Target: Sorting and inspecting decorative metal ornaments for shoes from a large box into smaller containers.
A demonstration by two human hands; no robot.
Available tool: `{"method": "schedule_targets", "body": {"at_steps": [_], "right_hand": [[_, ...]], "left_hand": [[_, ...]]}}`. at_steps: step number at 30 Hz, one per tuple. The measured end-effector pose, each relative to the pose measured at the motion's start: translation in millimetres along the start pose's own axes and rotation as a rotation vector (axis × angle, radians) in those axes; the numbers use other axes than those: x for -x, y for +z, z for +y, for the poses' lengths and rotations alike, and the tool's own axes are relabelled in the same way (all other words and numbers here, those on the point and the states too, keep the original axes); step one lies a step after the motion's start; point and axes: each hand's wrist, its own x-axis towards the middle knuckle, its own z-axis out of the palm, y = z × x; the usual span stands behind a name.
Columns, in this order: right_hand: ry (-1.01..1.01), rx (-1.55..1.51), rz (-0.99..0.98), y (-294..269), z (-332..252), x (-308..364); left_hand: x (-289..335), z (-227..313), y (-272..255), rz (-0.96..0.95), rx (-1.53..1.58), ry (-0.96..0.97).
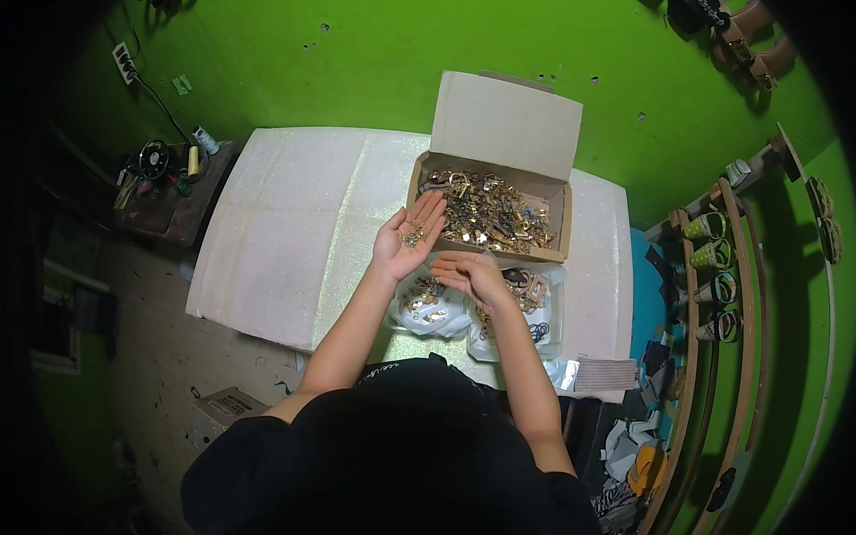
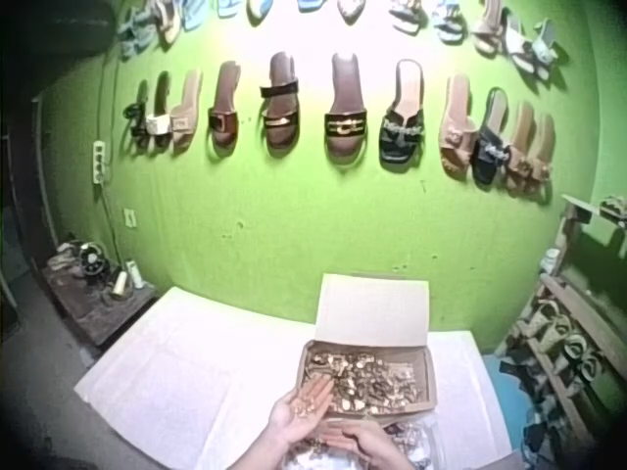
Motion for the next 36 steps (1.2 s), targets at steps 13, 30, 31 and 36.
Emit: {"method": "schedule_targets", "body": {"at_steps": [13, 30, 31, 36], "right_hand": [[-0.071, 0.381, 0.077, 0.0, 11.1, -0.6], [-0.732, 1.349, 0.198, 37.6, -29.6, 10.2], [-0.757, 1.366, 0.156, 40.0, -29.6, 8.8], [-0.887, 1.535, 0.121, 44.7, -26.8, 2.2]], "left_hand": [[1.2, 0.5, -1.3, -0.003, 0.01, 0.01], [2.0, -11.5, 3.6, 0.072, -0.114, 0.011], [2.3, -14.3, 4.8, 0.053, -0.174, 0.007], [0.5, -16.4, 1.3, -0.003, -0.209, -0.005]]}}
